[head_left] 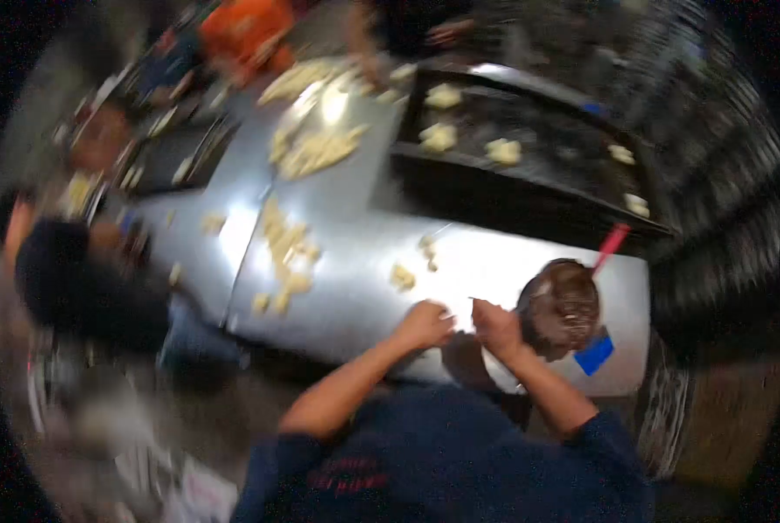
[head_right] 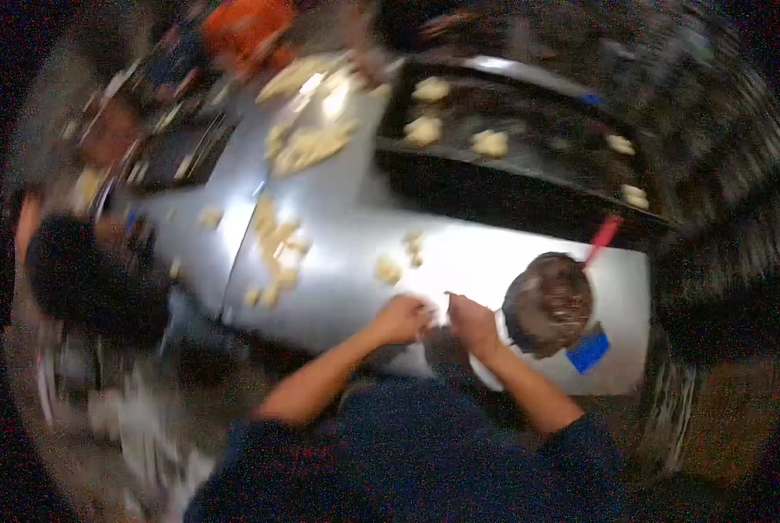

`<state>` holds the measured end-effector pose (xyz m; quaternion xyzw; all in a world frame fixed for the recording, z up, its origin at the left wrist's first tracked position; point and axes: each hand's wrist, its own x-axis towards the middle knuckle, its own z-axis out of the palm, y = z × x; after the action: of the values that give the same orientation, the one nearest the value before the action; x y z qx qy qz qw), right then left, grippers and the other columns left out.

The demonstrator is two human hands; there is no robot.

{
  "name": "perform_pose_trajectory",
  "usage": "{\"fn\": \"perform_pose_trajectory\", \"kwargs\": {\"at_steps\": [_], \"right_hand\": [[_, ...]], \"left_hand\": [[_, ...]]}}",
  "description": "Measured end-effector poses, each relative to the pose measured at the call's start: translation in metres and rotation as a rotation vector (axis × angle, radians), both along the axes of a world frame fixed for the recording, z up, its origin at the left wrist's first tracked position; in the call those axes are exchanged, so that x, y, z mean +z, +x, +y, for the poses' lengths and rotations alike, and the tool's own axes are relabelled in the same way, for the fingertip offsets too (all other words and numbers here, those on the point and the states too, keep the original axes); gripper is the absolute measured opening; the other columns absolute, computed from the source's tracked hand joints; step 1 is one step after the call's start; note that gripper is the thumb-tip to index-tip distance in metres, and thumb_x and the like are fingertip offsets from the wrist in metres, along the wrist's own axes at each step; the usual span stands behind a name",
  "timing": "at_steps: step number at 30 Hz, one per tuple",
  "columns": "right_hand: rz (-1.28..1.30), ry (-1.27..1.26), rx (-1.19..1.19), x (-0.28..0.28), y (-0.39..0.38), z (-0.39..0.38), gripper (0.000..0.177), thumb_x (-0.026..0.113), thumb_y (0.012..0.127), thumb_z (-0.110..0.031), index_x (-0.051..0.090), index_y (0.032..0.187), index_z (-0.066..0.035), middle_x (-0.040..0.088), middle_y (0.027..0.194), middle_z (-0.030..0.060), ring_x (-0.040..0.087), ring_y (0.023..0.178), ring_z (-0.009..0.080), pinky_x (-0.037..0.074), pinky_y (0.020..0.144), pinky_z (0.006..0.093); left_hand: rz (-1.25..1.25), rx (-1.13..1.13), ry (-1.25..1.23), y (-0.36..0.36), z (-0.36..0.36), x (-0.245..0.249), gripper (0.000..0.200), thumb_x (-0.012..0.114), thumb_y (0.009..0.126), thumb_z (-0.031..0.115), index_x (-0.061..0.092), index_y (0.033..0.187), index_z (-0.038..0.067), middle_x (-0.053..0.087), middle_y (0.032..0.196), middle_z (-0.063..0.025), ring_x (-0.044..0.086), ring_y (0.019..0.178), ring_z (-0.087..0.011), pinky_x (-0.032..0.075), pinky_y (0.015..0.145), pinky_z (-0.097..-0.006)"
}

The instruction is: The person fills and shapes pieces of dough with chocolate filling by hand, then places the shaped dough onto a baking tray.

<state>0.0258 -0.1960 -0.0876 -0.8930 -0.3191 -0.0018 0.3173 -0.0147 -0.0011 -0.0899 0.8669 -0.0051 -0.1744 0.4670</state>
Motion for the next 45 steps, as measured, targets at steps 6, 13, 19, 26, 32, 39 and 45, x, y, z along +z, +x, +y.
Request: {"fn": "perform_pose_trajectory", "kwargs": {"at_steps": [6, 13, 19, 26, 32, 39, 45], "right_hand": [[-0.15, -0.02, -0.303, -0.074, -0.045, -0.003, 0.024, 0.055, 0.082, -0.005, 0.058, 0.106, -0.008, 0.052, 0.086, 0.0127, 0.049, 0.085, 0.0304, 0.039, 0.075, 0.0425], [-0.251, 0.076, -0.121, -0.102, 0.04, 0.032, 0.024, 0.058, 0.077, -0.002, 0.059, 0.101, -0.004, 0.051, 0.082, 0.0155, 0.05, 0.076, 0.0347, 0.04, 0.069, 0.0461], [-0.166, 0.112, -0.064, -0.097, -0.03, 0.035, 0.031, 0.065, 0.074, -0.004, 0.058, 0.104, -0.008, 0.049, 0.092, 0.0169, 0.049, 0.085, 0.035, 0.041, 0.072, 0.0459], [-0.198, 0.167, -0.18, -0.081, -0.004, 0.015, 0.019, 0.06, 0.077, 0.001, 0.058, 0.095, -0.004, 0.05, 0.081, 0.0165, 0.051, 0.077, 0.0354, 0.042, 0.065, 0.0465], [-0.16, 0.154, -0.028, -0.091, 0.004, 0.05, 0.018, 0.068, 0.076, -0.005, 0.058, 0.091, -0.003, 0.052, 0.086, 0.0163, 0.052, 0.081, 0.0347, 0.045, 0.071, 0.0438], [0.03, 0.285, -0.198, -0.092, -0.046, 0.003, 0.009, 0.07, 0.076, -0.004, 0.065, 0.084, -0.001, 0.059, 0.085, 0.0146, 0.059, 0.082, 0.0286, 0.05, 0.066, 0.0364], [0.227, 0.338, -0.275, -0.044, 0.08, 0.097, 0.033, 0.076, 0.081, -0.027, 0.068, 0.099, -0.001, 0.068, 0.098, 0.0133, 0.068, 0.086, 0.0209, 0.054, 0.076, 0.0317]], "left_hand": [[-0.649, 0.511, 0.456, 0.024, 0.088, -0.122, 0.034, 0.049, 0.09, -0.001, 0.056, 0.124, -0.001, 0.059, 0.121, -0.0197, 0.059, 0.111, -0.0293, 0.047, 0.098, -0.0383], [-0.373, 0.443, 0.299, 0.038, 0.049, -0.059, 0.05, 0.056, 0.074, -0.007, 0.063, 0.122, 0.006, 0.065, 0.111, -0.0154, 0.059, 0.1, -0.033, 0.047, 0.091, -0.0379], [-0.195, 0.586, 0.298, 0.001, 0.107, -0.091, 0.037, 0.061, 0.08, 0.001, 0.064, 0.117, 0.004, 0.062, 0.095, -0.0148, 0.061, 0.092, -0.0292, 0.049, 0.083, -0.0361], [-0.442, 0.72, 0.43, -0.054, 0.115, -0.064, 0.025, 0.06, 0.088, 0.012, 0.066, 0.111, 0.004, 0.056, 0.107, -0.0169, 0.057, 0.092, -0.0362, 0.047, 0.084, -0.0431], [-0.715, 0.455, 0.826, -0.068, 0.108, -0.075, 0.024, 0.062, 0.09, 0.013, 0.066, 0.112, 0.005, 0.057, 0.114, -0.0146, 0.055, 0.096, -0.0356, 0.047, 0.084, -0.0472], [-0.416, 0.423, 0.509, -0.081, 0.126, -0.077, 0.027, 0.065, 0.087, 0.01, 0.065, 0.114, 0.007, 0.057, 0.112, -0.0139, 0.055, 0.101, -0.0346, 0.047, 0.085, -0.0442], [-0.564, 0.363, 0.578, -0.08, 0.125, -0.071, 0.032, 0.065, 0.085, 0.007, 0.063, 0.117, 0.007, 0.055, 0.115, -0.0142, 0.053, 0.103, -0.0355, 0.046, 0.088, -0.0453]]}}
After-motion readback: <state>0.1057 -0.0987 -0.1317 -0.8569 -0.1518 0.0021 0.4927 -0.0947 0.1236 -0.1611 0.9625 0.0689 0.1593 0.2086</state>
